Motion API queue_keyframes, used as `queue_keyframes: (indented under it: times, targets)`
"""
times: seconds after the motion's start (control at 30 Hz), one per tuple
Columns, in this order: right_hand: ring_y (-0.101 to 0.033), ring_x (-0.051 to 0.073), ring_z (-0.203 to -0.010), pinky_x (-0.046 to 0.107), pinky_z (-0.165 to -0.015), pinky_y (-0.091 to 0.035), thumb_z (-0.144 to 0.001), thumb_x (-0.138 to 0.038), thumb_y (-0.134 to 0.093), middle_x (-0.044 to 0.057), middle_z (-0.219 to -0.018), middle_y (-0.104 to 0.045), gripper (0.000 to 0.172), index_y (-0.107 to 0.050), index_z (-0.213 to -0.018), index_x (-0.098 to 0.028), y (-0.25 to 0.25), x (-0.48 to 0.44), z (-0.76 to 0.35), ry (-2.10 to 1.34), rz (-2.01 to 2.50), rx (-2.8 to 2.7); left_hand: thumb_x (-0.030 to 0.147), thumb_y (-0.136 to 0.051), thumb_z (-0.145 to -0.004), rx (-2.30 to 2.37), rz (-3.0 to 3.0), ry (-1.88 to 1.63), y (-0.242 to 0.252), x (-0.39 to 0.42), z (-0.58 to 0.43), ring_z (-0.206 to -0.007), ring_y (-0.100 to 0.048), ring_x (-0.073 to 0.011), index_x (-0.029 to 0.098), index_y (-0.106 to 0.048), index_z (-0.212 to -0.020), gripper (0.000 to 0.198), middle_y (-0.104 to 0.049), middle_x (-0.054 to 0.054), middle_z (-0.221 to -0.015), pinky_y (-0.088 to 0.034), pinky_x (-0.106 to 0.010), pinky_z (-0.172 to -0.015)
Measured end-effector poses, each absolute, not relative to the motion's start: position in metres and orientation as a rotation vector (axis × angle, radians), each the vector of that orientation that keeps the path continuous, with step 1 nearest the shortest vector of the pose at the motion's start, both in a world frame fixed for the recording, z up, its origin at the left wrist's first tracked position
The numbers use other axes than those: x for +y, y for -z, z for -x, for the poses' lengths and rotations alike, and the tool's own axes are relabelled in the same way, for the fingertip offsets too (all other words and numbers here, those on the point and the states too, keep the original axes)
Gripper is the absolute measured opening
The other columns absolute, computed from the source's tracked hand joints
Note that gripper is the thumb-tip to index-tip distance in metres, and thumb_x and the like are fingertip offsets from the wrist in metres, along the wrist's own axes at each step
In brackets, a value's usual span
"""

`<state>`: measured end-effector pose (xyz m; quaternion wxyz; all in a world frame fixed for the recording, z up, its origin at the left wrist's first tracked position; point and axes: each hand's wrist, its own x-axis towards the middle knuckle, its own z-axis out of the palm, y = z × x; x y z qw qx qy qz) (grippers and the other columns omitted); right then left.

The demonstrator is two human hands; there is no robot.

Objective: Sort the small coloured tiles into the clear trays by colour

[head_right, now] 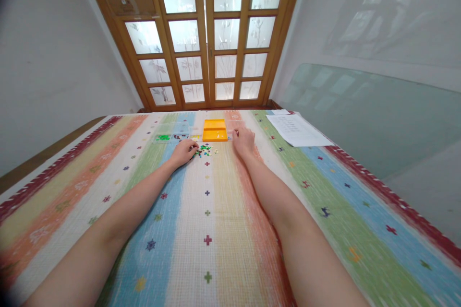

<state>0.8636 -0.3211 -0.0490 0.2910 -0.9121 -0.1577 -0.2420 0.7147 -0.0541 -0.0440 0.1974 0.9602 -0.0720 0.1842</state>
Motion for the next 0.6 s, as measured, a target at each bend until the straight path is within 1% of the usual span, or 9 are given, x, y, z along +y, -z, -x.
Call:
queue_keyframes:
  times: [0.07,0.13,0.33,0.47,0.6]
  targets:
    - [-0.061,0.029,-0.098,0.039,-0.087,-0.038,-0.099,-0.028,-0.05,0.013,-0.107,-0.076,0.031,-0.076,-0.112,-0.018,0.05,-0.324,-0.865,0.631,2.444,-0.368,0.024,-0.057,-0.095,-0.197,-2.689,-0.506,0.044,-0.054,-0.714,-0.102,-0.064,-0.0241,0.021,-0.075,-0.095,0.019,-0.072,-0.008,-0.102,-0.048,-0.038,-0.096]
    - [-0.062,0.029,-0.098,0.038,-0.086,-0.038,-0.099,-0.028,-0.05,0.013,-0.109,-0.076,0.032,-0.076,-0.114,-0.018,0.051,-0.324,-0.864,0.619,2.446,-0.37,0.025,-0.058,-0.095,-0.206,-2.689,-0.505,0.044,-0.055,-0.714,-0.102,-0.064,-0.0242,0.021,-0.076,-0.094,0.018,-0.072,-0.008,-0.102,-0.048,-0.038,-0.096]
    - [-0.062,0.027,-0.099,0.038,-0.09,-0.039,-0.098,-0.025,-0.05,0.012,-0.106,-0.077,0.03,-0.079,-0.104,-0.019,0.053,-0.307,-0.854,0.587,2.484,-0.541,0.026,-0.061,-0.093,-0.289,-2.695,-0.5,0.045,-0.058,-0.714,-0.104,-0.063,-0.0246,0.021,-0.077,-0.094,0.017,-0.071,-0.009,-0.102,-0.047,-0.039,-0.098]
    - [-0.062,0.027,-0.099,0.038,-0.092,-0.039,-0.098,-0.025,-0.052,0.012,-0.105,-0.077,0.029,-0.079,-0.102,-0.018,0.053,-0.295,-0.845,0.556,2.509,-0.649,0.024,-0.063,-0.09,-0.355,-2.697,-0.471,0.045,-0.058,-0.715,-0.105,-0.063,-0.0239,0.022,-0.077,-0.096,0.015,-0.072,-0.007,-0.104,-0.047,-0.039,-0.1]
    - [-0.063,0.027,-0.1,0.039,-0.093,-0.04,-0.099,-0.027,-0.051,0.012,-0.106,-0.076,0.029,-0.079,-0.102,-0.018,0.053,-0.291,-0.84,0.571,2.477,-0.738,0.026,-0.064,-0.091,-0.326,-2.716,-0.489,0.046,-0.06,-0.716,-0.101,-0.063,-0.0237,0.021,-0.076,-0.09,0.013,-0.071,-0.008,-0.1,-0.048,-0.039,-0.097]
